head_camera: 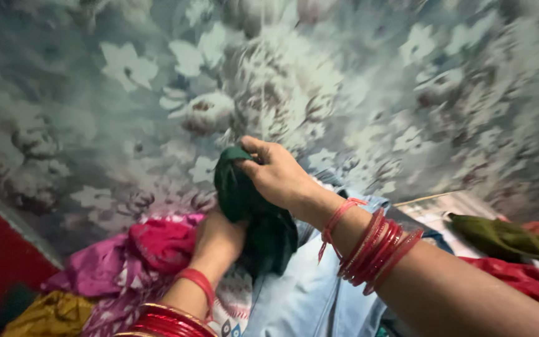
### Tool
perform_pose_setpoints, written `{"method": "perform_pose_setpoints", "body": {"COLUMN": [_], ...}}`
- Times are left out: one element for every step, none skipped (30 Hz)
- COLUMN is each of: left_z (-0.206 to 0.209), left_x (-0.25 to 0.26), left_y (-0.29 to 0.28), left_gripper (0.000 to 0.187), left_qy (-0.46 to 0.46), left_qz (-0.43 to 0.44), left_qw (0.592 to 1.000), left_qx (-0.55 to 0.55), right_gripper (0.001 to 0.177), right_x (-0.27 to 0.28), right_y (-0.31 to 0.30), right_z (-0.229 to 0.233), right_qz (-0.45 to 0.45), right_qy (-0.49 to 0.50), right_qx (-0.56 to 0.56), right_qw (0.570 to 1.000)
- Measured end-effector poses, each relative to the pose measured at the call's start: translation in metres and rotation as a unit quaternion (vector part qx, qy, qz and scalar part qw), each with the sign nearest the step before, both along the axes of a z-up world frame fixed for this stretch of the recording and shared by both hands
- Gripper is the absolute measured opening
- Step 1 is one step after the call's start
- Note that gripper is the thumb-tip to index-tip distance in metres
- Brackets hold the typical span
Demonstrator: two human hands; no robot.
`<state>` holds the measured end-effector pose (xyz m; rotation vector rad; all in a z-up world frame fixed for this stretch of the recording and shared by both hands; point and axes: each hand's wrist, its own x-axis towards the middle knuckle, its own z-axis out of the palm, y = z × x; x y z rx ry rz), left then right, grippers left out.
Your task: The person folds several garments one by one, including a teal patterned top, a dark green embroidered top, dark trousers, and a red patterned top. Each item is smoothed, folded into a compact rectangle, and placed on a shelf or table.
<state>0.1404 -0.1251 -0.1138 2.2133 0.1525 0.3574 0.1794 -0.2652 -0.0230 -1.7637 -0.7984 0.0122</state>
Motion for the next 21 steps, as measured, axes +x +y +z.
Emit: {"method": "perform_pose_setpoints", "body": {"left_z": [0.013, 0.028, 0.047, 0.072, 0.095, 0.119, 0.146, 0.172, 0.197, 0.22, 0.239, 0.256, 0.271, 0.285, 0.296, 0.307, 0.316, 0.322, 0.322, 0.323, 0.322], "left_x": [-0.001, -0.004, -0.007, -0.008, -0.013, -0.018, -0.023, -0.031, -0.039, -0.047, -0.054, -0.061, -0.068, -0.075, -0.082, -0.089, -0.095, -0.101, -0.109, -0.114, -0.118], "left_y": [0.001, 0.0, 0.001, 0.004, 0.008, 0.011, 0.014, 0.019, 0.023, 0.027, 0.031, 0.036, 0.042, 0.049, 0.058, 0.067, 0.075, 0.082, 0.09, 0.095, 0.097], "left_gripper": [0.042, 0.042, 0.042, 0.043, 0.042, 0.041, 0.041, 0.04, 0.042, 0.044, 0.047, 0.045, 0.045, 0.044, 0.043, 0.043, 0.042, 0.042, 0.043, 0.043, 0.044], "left_qy": [-0.025, -0.05, -0.041, -0.032, -0.05, -0.068, -0.103, -0.138, -0.157, -0.175, -0.195, -0.223, -0.251, -0.277, -0.269, -0.261, -0.252, -0.25, -0.243, -0.236, -0.217], "left_qz": [0.043, 0.085, 0.092, 0.1, 0.107, 0.114, 0.111, 0.107, 0.113, 0.119, 0.123, 0.115, 0.106, 0.098, 0.112, 0.126, 0.139, 0.142, 0.146, 0.149, 0.158], "left_qw": [0.999, 0.995, 0.995, 0.993, 0.993, 0.991, 0.988, 0.985, 0.981, 0.977, 0.972, 0.966, 0.959, 0.951, 0.951, 0.951, 0.952, 0.953, 0.955, 0.957, 0.962], "left_qx": [0.001, 0.001, 0.024, 0.047, 0.016, -0.016, -0.016, -0.016, -0.026, -0.036, -0.048, -0.064, -0.08, -0.096, -0.1, -0.103, -0.108, -0.097, -0.086, -0.075, -0.041], "right_gripper": [0.02, 0.025, 0.03, 0.034, 0.04, 0.046, 0.056, 0.068, 0.08, 0.084, 0.088, 0.068, 0.051, 0.044, 0.038, 0.032, 0.032, 0.032, 0.033, 0.033, 0.034], "right_x": [-0.009, -0.018, -0.027, -0.036, -0.047, -0.058, -0.068, -0.077, -0.087, -0.093, -0.096, -0.099, -0.1, -0.102, -0.104, -0.106, -0.108, -0.109, -0.113, -0.115, -0.119], "right_y": [-0.002, -0.005, -0.008, -0.012, -0.017, -0.022, -0.026, -0.03, -0.033, -0.032, -0.029, -0.03, -0.031, -0.033, -0.034, -0.034, -0.035, -0.036, -0.036, -0.036, -0.037], "right_z": [0.016, 0.032, 0.049, 0.066, 0.081, 0.093, 0.105, 0.114, 0.12, 0.123, 0.125, 0.127, 0.129, 0.132, 0.136, 0.141, 0.149, 0.158, 0.165, 0.173, 0.178], "right_qz": [-0.037, -0.075, -0.111, -0.073, -0.031, 0.012, 0.026, 0.039, 0.052, 0.061, 0.067, 0.019, -0.029, -0.074, -0.121, -0.167, -0.178, -0.187, -0.195, -0.224, -0.254], "right_qy": [0.037, 0.074, 0.111, 0.1, 0.09, 0.079, 0.046, 0.013, -0.019, -0.03, -0.041, -0.057, -0.071, -0.066, -0.06, -0.053, -0.029, -0.006, 0.023, 0.009, 0.0], "right_qx": [-0.002, -0.002, -0.001, 0.042, 0.085, 0.127, 0.097, 0.066, 0.036, 0.0, -0.037, -0.109, -0.18, -0.197, -0.212, -0.226, -0.182, -0.138, -0.094, -0.105, -0.117], "right_qw": [0.999, 0.994, 0.988, 0.991, 0.992, 0.989, 0.994, 0.997, 0.998, 0.998, 0.996, 0.992, 0.981, 0.975, 0.968, 0.958, 0.967, 0.973, 0.976, 0.969, 0.96]}}
